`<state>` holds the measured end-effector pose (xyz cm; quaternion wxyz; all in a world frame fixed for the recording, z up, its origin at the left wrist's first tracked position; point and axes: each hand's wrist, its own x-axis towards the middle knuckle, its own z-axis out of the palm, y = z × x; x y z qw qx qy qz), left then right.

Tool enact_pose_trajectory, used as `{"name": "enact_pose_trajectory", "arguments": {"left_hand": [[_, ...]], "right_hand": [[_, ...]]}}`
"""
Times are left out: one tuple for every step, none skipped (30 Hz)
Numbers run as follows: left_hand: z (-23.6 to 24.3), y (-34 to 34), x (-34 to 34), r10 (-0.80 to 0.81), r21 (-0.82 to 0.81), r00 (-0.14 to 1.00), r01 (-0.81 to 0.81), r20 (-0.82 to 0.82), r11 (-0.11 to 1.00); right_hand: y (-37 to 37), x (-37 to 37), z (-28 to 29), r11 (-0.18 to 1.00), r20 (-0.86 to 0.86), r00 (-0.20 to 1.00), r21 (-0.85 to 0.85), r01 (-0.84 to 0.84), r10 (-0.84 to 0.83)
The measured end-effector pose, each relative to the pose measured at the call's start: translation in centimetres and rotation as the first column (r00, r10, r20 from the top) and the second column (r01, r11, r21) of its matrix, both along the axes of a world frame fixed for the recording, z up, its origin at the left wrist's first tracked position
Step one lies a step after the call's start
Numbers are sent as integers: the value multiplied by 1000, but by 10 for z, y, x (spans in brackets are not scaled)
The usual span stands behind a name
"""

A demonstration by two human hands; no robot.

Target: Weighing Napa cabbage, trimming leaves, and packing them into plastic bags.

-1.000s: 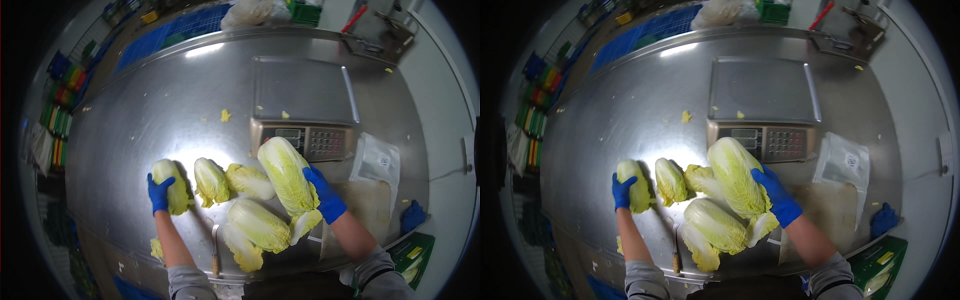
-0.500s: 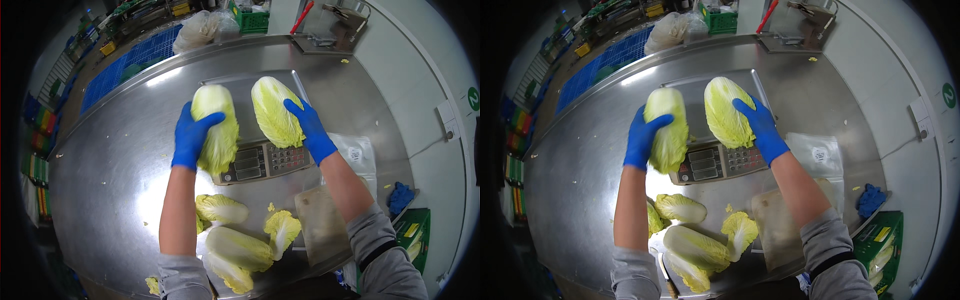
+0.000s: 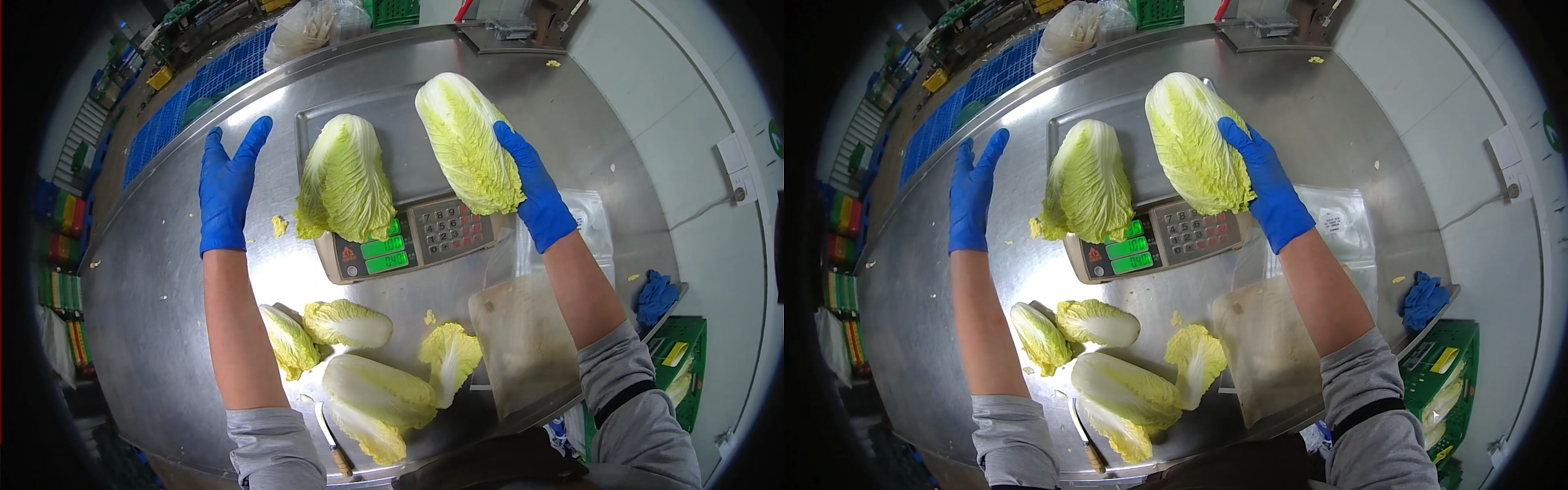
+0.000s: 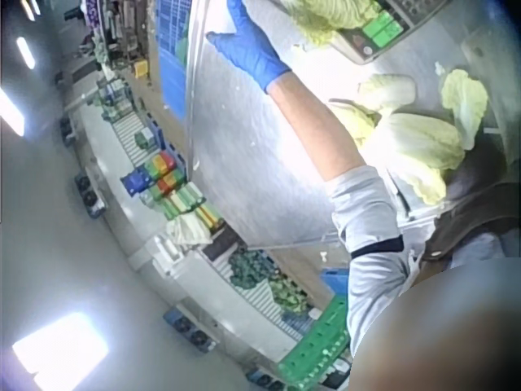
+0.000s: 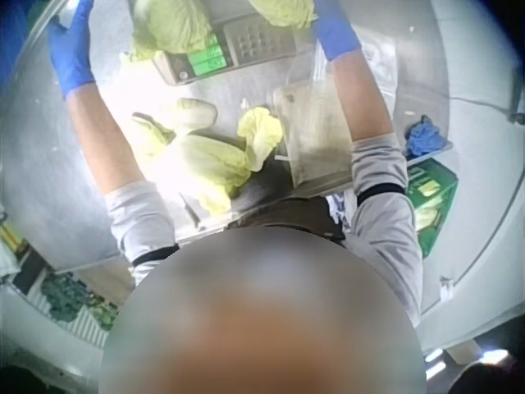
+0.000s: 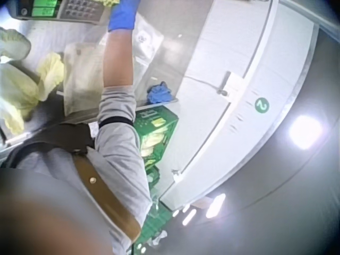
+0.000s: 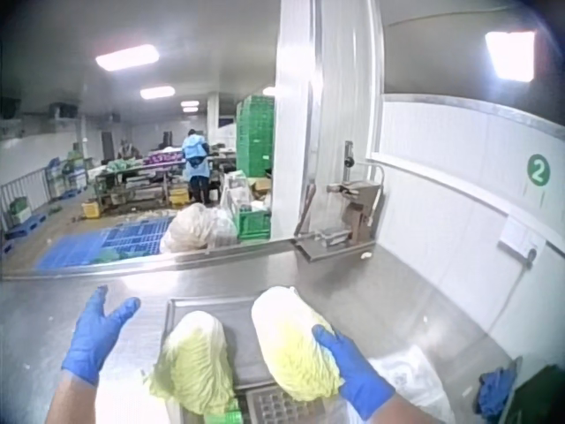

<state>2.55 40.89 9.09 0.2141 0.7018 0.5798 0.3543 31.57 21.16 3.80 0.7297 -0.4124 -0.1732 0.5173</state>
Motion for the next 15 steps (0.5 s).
{"name": "enact_pose_trajectory", "arguments": {"left_hand": [[0,-3,-4,-2,-31,1000,2,-4,1000],[0,-5,-6,-4,-64,1000,4,-7,998],[-2,-9,-3,-9,-73,1000,9,-2,997],[-7,-14,2,-53,-73,999,53,3,996],[-13,-17,8,-99,-76,995,99,8,992],[-20,-16,9,-155,-63,988,154,-11,986],[-23,-18,14,-155,-91,988,153,-17,984],[-26,-19,21,-201,-87,977,195,-65,977],[-28,-22,29,-256,-93,960,246,-110,965],[-28,-22,35,-272,-111,956,260,-112,959],[-30,-22,38,-264,-142,961,251,-85,958],[-30,-21,36,-267,-167,961,252,-70,953],[-31,-19,35,-270,-188,962,256,-53,948],[-37,-16,33,-262,-176,963,249,-55,952],[-44,-15,36,-267,-186,962,251,-61,950]], "right_hand": [[1,-2,-1,1000,0,1000,0,-3,3],[3,-4,-3,1000,0,1000,-1,-5,5],[3,-3,-4,1000,5,1000,-10,0,0],[4,-2,-8,1000,27,1000,-27,14,-13],[5,1,-13,998,50,998,-47,30,-28],[7,-3,-16,997,38,999,-69,25,-22],[9,-4,-15,998,41,999,-61,4,-1],[12,-4,-16,998,41,999,-55,-15,18],[12,-1,-18,996,30,1000,-91,-6,9],[15,1,-20,998,4,999,-51,-40,40],[17,3,-22,998,-21,997,-8,-70,70],[22,2,-25,998,-35,998,-33,-50,49],[27,1,-26,998,-28,998,-16,-52,52],[28,-2,-28,998,-21,998,2,-56,56],[28,-2,-30,999,-18,999,-15,-31,31]]}}
